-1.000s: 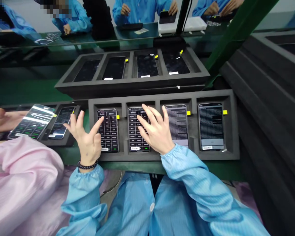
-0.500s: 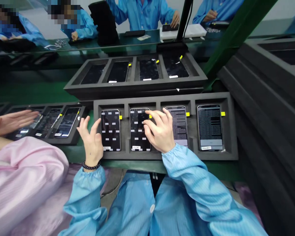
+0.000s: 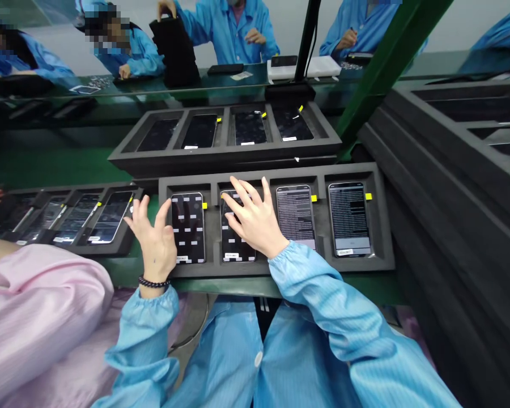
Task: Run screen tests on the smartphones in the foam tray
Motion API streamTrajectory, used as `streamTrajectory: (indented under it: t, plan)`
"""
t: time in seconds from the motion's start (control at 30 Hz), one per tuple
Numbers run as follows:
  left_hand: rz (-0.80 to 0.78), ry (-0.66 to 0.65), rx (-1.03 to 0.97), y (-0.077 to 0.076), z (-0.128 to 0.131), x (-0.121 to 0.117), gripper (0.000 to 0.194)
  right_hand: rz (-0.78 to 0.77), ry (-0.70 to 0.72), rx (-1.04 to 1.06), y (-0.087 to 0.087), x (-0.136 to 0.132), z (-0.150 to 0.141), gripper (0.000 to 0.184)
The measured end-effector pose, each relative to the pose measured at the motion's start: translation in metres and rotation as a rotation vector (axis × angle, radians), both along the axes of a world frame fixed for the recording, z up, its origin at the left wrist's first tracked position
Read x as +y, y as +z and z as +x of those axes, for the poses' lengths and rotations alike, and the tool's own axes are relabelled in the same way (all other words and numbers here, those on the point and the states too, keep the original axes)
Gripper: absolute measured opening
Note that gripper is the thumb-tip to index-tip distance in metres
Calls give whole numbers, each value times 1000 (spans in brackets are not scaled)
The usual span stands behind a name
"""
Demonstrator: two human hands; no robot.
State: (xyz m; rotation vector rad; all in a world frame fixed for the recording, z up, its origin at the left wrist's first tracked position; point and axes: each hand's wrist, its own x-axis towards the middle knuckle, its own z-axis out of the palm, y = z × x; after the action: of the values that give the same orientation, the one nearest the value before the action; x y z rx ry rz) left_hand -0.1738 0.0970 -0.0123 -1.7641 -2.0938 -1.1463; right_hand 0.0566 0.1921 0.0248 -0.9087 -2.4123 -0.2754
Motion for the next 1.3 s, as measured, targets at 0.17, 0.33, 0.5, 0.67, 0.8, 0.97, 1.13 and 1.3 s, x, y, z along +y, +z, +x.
streamTrajectory:
  t: [0.17, 0.33, 0.5, 0.67, 0.8, 0.97, 1.13, 1.3]
  plan:
    - [17, 4, -24, 5, 0, -1, 65, -11, -69, 56, -3, -4, 13, 36]
    - [22, 15, -45, 5, 1, -3, 66, -5, -151, 121, -7, -7, 27, 36]
    - [35, -47, -28, 4, 20, -10, 61, 45, -29, 119, -11, -17, 40, 29]
    - [13, -269, 146, 4, 50, -3, 58, 33, -13, 94, -14, -25, 43, 26]
    - [-108, -351, 194, 3, 60, 7, 54, 0, -4, 119, -16, -34, 49, 27]
    - [-48, -366, 178, 2, 55, -4, 56, -26, 11, 102, -19, -43, 58, 27]
    - [-23, -372, 203, -1, 53, -22, 55, -54, 59, 60, -20, -41, 50, 33]
    - [-81, -373, 249, -5, 55, -21, 55, -71, 114, 22, -19, -40, 43, 33]
